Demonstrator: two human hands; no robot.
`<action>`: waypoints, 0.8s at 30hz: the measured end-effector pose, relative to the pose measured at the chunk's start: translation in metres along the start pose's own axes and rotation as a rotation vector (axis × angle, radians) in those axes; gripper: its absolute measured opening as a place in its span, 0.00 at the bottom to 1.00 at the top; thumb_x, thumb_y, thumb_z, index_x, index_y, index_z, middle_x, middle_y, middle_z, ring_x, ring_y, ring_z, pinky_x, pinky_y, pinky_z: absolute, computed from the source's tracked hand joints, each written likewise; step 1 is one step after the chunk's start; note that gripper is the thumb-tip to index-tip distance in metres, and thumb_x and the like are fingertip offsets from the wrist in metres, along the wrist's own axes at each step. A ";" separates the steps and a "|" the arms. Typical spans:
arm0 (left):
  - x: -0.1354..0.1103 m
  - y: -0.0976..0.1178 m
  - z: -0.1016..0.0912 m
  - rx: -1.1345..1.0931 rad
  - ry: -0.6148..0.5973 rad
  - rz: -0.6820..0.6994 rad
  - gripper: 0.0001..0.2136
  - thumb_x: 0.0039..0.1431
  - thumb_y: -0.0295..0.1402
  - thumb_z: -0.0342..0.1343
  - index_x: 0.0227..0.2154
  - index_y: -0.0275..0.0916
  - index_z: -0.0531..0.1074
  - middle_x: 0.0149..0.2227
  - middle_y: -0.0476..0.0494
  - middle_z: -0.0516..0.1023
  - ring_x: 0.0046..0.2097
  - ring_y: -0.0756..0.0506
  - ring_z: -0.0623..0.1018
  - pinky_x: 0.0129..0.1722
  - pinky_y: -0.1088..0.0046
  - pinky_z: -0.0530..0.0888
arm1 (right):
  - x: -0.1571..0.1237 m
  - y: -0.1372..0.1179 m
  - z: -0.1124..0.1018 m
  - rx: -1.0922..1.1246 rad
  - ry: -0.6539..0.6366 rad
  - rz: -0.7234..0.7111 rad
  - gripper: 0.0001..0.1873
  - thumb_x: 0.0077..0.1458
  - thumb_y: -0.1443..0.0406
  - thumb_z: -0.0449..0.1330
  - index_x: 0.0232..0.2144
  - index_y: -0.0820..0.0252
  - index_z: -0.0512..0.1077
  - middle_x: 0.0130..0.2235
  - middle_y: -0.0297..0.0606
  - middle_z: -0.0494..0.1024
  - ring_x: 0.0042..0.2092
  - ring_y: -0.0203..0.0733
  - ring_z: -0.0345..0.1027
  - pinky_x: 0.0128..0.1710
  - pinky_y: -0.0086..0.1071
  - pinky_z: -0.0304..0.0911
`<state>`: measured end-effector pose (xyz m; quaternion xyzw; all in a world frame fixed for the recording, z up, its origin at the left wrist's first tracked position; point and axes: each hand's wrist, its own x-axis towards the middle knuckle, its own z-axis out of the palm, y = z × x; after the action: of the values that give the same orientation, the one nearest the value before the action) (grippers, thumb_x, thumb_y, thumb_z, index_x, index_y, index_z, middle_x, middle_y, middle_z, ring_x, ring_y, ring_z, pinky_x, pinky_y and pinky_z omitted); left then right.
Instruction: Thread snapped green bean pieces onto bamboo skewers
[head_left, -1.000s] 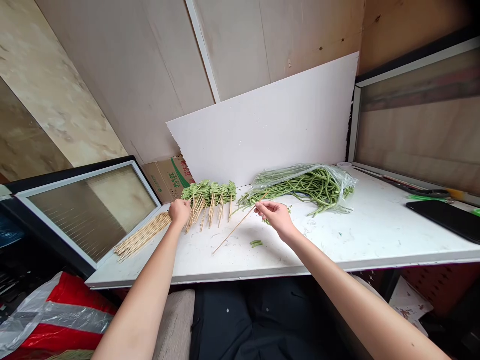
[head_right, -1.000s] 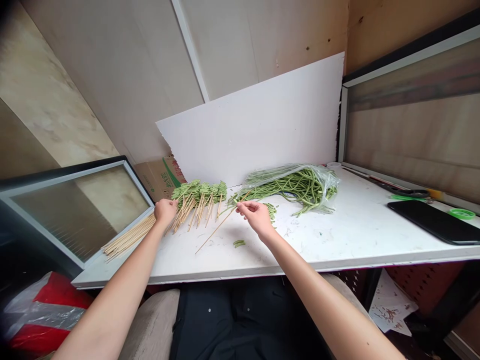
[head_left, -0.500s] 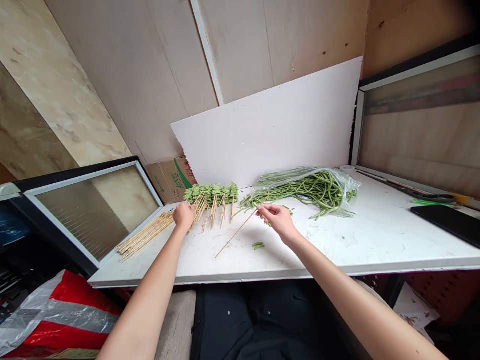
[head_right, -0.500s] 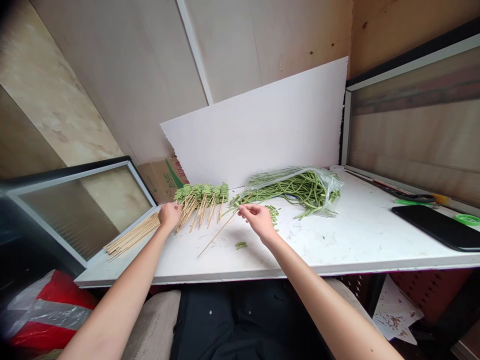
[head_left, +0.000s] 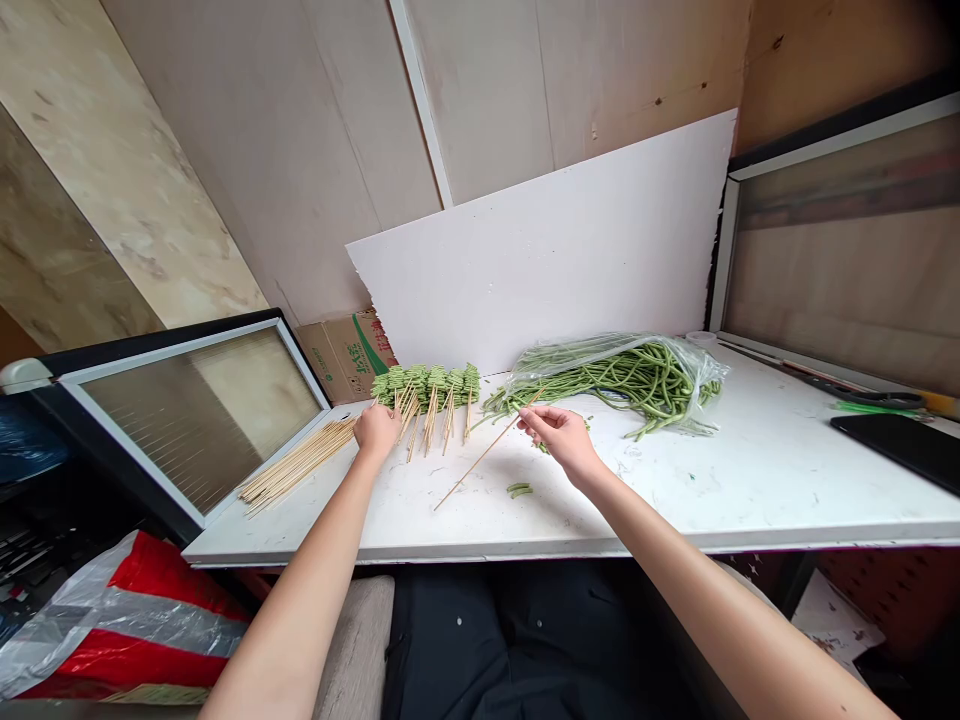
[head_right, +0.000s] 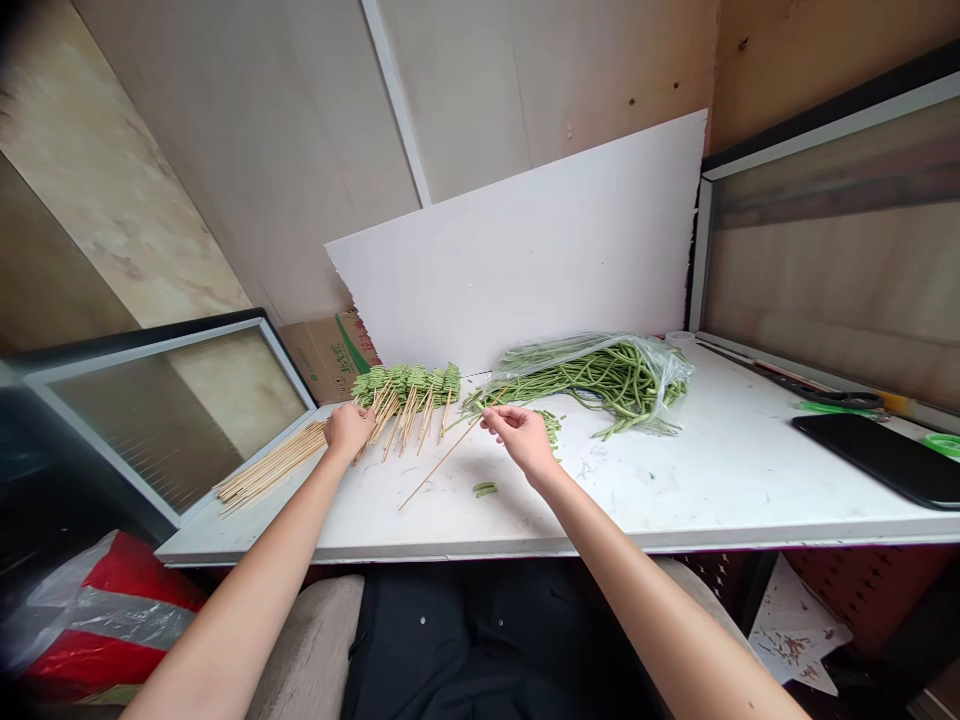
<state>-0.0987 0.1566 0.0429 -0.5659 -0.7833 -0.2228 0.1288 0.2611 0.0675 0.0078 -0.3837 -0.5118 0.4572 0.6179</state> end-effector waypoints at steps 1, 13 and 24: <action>-0.001 0.000 -0.002 -0.002 -0.002 -0.003 0.16 0.65 0.45 0.57 0.31 0.40 0.83 0.35 0.32 0.85 0.42 0.33 0.83 0.40 0.64 0.71 | 0.000 0.000 0.000 -0.004 0.002 -0.001 0.27 0.47 0.41 0.73 0.32 0.59 0.83 0.35 0.45 0.84 0.31 0.40 0.68 0.32 0.36 0.65; -0.096 0.005 -0.045 -0.463 0.041 0.402 0.17 0.72 0.45 0.53 0.44 0.40 0.83 0.44 0.38 0.84 0.44 0.40 0.80 0.49 0.66 0.74 | -0.001 0.001 0.004 -0.007 0.051 -0.067 0.29 0.49 0.40 0.72 0.36 0.59 0.84 0.37 0.46 0.85 0.35 0.45 0.74 0.32 0.36 0.67; -0.166 -0.005 -0.036 -0.802 -0.142 0.432 0.09 0.65 0.40 0.65 0.41 0.41 0.85 0.40 0.41 0.87 0.41 0.41 0.85 0.47 0.64 0.81 | -0.014 -0.009 0.021 0.017 0.087 -0.120 0.27 0.50 0.42 0.73 0.37 0.59 0.83 0.37 0.46 0.84 0.39 0.49 0.75 0.32 0.37 0.68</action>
<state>-0.0509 -0.0002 -0.0025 -0.7353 -0.5062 -0.4368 -0.1109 0.2414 0.0517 0.0165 -0.3668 -0.5027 0.4064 0.6690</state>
